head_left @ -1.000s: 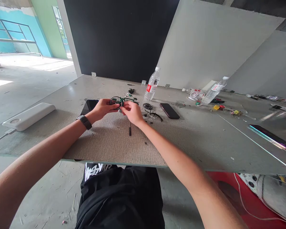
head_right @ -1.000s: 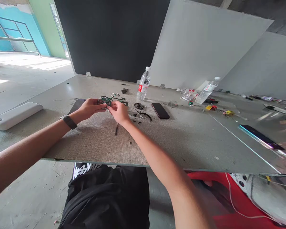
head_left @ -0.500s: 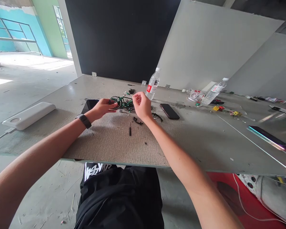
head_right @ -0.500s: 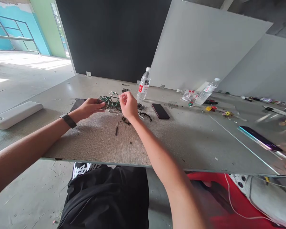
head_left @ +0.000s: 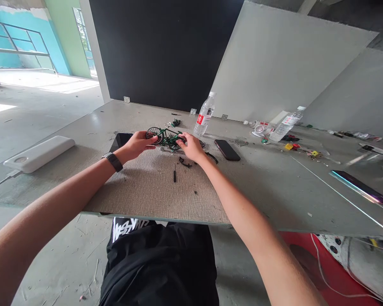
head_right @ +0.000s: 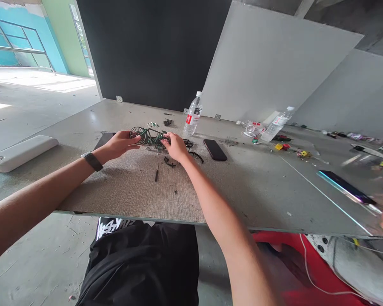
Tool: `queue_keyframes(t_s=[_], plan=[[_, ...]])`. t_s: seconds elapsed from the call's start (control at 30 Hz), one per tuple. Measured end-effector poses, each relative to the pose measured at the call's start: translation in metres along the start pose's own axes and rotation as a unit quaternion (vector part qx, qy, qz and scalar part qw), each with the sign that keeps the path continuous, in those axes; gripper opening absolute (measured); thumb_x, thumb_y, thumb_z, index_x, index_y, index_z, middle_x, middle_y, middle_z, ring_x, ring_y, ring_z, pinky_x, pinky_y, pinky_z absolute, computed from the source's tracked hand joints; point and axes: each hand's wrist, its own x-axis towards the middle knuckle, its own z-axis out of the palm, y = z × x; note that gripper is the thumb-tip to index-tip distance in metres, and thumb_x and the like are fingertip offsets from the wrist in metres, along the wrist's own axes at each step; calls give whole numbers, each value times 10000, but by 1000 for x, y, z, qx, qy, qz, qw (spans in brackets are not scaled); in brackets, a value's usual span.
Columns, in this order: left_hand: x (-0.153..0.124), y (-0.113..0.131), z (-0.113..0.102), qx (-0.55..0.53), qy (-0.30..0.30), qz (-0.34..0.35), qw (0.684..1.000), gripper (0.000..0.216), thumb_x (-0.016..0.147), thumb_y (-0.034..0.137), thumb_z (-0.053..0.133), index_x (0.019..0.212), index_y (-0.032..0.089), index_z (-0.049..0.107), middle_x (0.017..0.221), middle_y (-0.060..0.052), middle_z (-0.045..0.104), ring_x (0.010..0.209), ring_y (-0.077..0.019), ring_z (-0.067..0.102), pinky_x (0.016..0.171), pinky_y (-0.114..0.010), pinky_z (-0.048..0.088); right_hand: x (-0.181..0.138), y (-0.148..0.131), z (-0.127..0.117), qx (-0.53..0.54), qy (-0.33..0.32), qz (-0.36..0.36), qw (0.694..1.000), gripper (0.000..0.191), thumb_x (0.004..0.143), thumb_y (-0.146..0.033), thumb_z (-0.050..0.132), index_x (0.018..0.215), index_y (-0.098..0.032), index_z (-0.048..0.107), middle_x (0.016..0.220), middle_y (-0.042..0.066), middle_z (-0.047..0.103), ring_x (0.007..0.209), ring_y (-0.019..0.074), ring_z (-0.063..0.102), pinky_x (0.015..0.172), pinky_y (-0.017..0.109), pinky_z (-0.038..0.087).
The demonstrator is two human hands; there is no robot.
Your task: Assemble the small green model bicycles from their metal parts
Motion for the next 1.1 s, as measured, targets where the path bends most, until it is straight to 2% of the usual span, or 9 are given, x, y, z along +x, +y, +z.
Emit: queue_keyframes(t_s=[0.17, 0.27, 0.4, 0.47, 0.57, 0.7, 0.8, 0.97, 1.1], plan=[[4, 11, -3, 22, 12, 20, 999, 258, 796, 355, 800, 899, 141, 700, 998, -98, 716, 946, -188, 663, 858, -333, 543, 11, -2, -7, 16, 20, -19, 999, 290, 966, -313, 633, 1232, -198, 650, 1267, 139, 723, 1176, 281, 686, 1027, 467, 543], [15, 20, -7, 69, 2, 32, 997, 236, 799, 347, 793, 890, 146, 711, 951, -78, 710, 884, -170, 646, 791, -305, 533, 27, 0, -14, -13, 28, -29, 999, 296, 971, -279, 618, 1254, -198, 642, 1264, 134, 712, 1196, 279, 667, 1045, 462, 532], [43, 22, -14, 162, 4, 57, 985, 213, 799, 327, 798, 867, 143, 715, 838, -46, 688, 755, -141, 593, 697, -280, 475, 52, 4, -22, -97, 24, -16, 995, 282, 977, -256, 598, 1246, -188, 650, 1226, 140, 694, 1170, 298, 658, 1019, 475, 535], [62, 18, -18, 193, 12, 60, 979, 218, 786, 324, 809, 867, 147, 710, 776, -27, 665, 668, -123, 532, 629, -272, 406, 62, 6, -23, -129, 25, -17, 991, 265, 983, -255, 589, 1231, -189, 655, 1210, 137, 686, 1147, 301, 657, 1001, 478, 536], [92, 6, -25, 206, 44, 54, 976, 198, 777, 305, 806, 859, 158, 701, 765, -15, 655, 646, -123, 499, 625, -281, 355, 75, 13, -19, -154, 24, -22, 988, 227, 993, -269, 583, 1197, -207, 662, 1198, 130, 681, 1130, 304, 651, 983, 482, 535], [127, -12, -35, 264, 20, 45, 963, 153, 777, 266, 799, 800, 169, 682, 719, 12, 639, 670, -137, 498, 677, -289, 355, 87, 26, -8, -170, 11, -5, 985, 222, 997, -273, 589, 1202, -221, 656, 1210, 136, 676, 1157, 315, 635, 995, 495, 517], [143, -18, -40, 353, -42, 39, 934, 130, 860, 239, 739, 824, 152, 649, 663, 53, 595, 666, -114, 437, 671, -257, 332, 92, 36, 1, -174, -4, 17, 985, 234, 993, -270, 598, 1214, -219, 656, 1220, 138, 673, 1158, 324, 633, 988, 507, 511], [151, -12, -39, 405, -95, 17, 909, 69, 889, 140, 705, 866, 119, 643, 621, 82, 563, 687, -101, 403, 681, -223, 313, 94, 49, 11, -173, -13, 36, 984, 248, 981, -281, 624, 1219, -225, 668, 1214, 133, 672, 1156, 328, 635, 967, 496, 520], [156, -4, -36, 422, -113, 19, 899, 100, 841, 161, 764, 887, 153, 675, 661, 67, 595, 691, -127, 442, 727, -226, 340, 94, 56, 15, -170, -23, 60, 983, 274, 1001, -286, 591, 1257, -216, 658, 1229, 150, 663, 1144, 327, 642, 943, 478, 530]])
